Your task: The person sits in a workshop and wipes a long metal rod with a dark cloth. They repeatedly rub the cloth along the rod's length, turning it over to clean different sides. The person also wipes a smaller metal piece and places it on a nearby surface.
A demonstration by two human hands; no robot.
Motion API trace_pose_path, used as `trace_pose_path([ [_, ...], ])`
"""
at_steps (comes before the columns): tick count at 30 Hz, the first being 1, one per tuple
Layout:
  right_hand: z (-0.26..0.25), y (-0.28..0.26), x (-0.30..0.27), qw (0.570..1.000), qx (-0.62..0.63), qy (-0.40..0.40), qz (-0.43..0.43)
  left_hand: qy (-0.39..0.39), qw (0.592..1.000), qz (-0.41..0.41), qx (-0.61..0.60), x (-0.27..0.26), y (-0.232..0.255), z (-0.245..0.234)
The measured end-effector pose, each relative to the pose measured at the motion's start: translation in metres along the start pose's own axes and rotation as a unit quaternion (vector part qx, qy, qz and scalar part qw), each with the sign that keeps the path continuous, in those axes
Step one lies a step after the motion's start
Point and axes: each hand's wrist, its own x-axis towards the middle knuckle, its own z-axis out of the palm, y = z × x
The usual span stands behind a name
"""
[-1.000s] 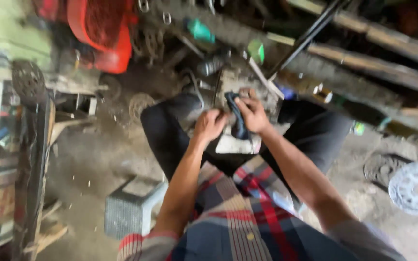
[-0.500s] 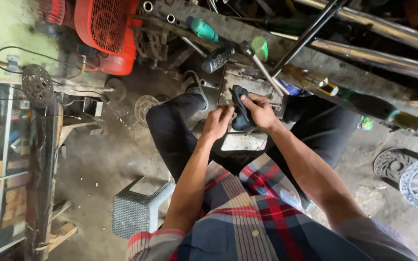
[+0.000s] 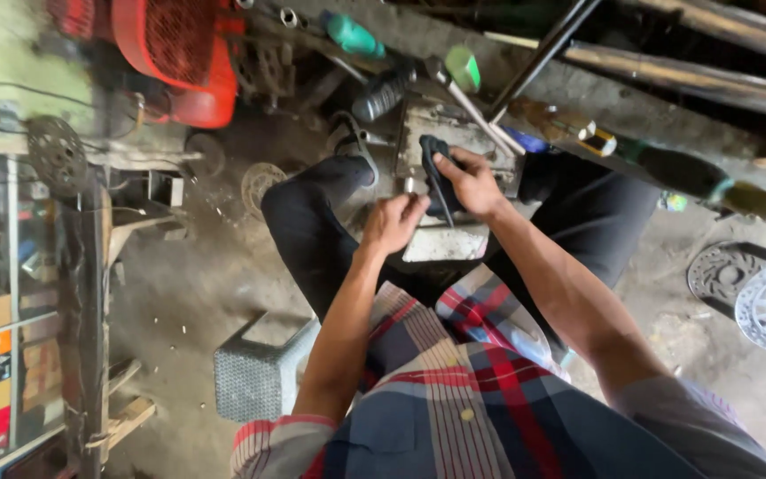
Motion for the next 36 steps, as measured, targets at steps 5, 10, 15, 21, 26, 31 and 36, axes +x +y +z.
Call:
trace_pose_path([
  [5, 0.007, -0.021, -0.015, 0.995, 0.007, -0.071, 0.064, 0.11, 0.993, -0.025, 0.018, 0.009, -0.033, 0.0],
  [10, 0.009, -0.026, -0.015, 0.994, 0.001, -0.105, 0.038, 0.085, 0.992, -0.064, 0.061, 0.015, -0.019, -0.013],
  [15, 0.001, -0.016, -0.01, 0.944, -0.254, 0.044, -0.206, -0.026, 0.956, 0.016, 0.292, 0.005, 0.005, -0.004],
  [21, -0.003, -0.015, -0.012, 0.943, -0.291, -0.06, -0.152, -0.018, 0.96, -0.028, 0.278, 0.015, -0.01, -0.011],
  [26, 0.003, -0.025, -0.014, 0.935, -0.31, -0.074, -0.154, 0.007, 0.95, 0.014, 0.313, -0.001, 0.005, -0.023],
  [31, 0.002, -0.016, -0.009, 0.921, -0.358, 0.016, -0.153, 0.044, 0.95, 0.101, 0.293, -0.022, 0.036, -0.027],
  [36, -0.008, 0.003, 0.008, 0.983, 0.046, 0.088, 0.154, 0.109, 0.961, 0.148, 0.209, -0.017, 0.047, -0.032],
])
